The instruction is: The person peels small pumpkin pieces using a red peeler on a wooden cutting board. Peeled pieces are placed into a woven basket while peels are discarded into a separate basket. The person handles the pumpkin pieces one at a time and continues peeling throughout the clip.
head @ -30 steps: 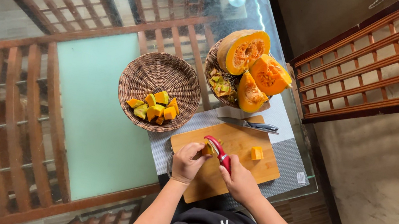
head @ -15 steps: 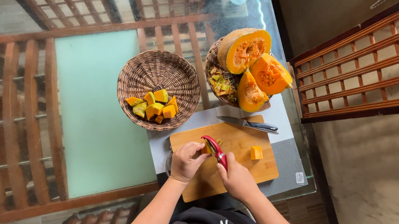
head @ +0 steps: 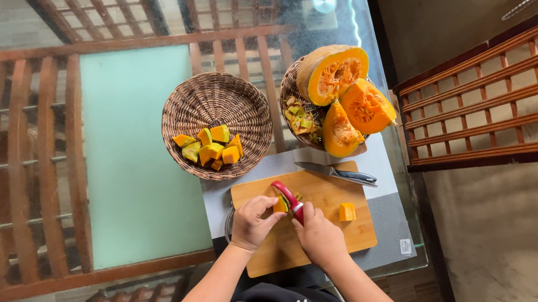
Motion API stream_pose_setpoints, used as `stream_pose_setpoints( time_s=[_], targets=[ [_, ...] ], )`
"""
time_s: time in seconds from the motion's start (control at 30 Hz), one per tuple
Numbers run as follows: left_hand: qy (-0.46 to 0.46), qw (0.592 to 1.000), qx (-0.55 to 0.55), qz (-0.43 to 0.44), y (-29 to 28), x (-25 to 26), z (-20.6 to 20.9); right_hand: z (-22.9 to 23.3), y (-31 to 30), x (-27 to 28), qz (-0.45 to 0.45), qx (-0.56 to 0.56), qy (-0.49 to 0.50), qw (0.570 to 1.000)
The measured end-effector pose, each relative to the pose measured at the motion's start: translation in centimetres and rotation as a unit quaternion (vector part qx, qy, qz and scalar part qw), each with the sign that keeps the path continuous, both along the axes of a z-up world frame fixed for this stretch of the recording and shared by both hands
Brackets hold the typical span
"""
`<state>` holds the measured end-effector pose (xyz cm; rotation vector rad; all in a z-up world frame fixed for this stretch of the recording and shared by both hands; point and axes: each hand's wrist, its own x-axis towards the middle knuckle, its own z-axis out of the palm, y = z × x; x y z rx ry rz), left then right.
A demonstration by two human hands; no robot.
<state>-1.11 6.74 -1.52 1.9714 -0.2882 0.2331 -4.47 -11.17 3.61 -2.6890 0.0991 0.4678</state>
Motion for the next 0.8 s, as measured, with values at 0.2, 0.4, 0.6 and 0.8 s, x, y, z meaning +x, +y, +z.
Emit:
stream_pose_setpoints(
  time_s=[0.2,0.4,0.6,0.8],
  targets=[
    [-0.010,1.000,-0.004,-0.001,0.0,0.0,0.1,0.8,-1.2,0.0,-0.071,0.069,0.020,0.995],
    [-0.015,1.000,0.000,0.000,-0.1,0.1,0.0,2.3,-2.2,0.1,-0.062,0.136,0.035,0.988],
    [-0.010,1.000,0.008,0.001,-0.1,0.0,0.1,3.6,-2.0,0.8,-0.027,0.110,0.093,0.989],
    [-0.015,1.000,0.011,0.000,0.0,0.0,0.2,2.9,-2.1,1.6,0.003,0.080,0.092,0.993]
  ],
)
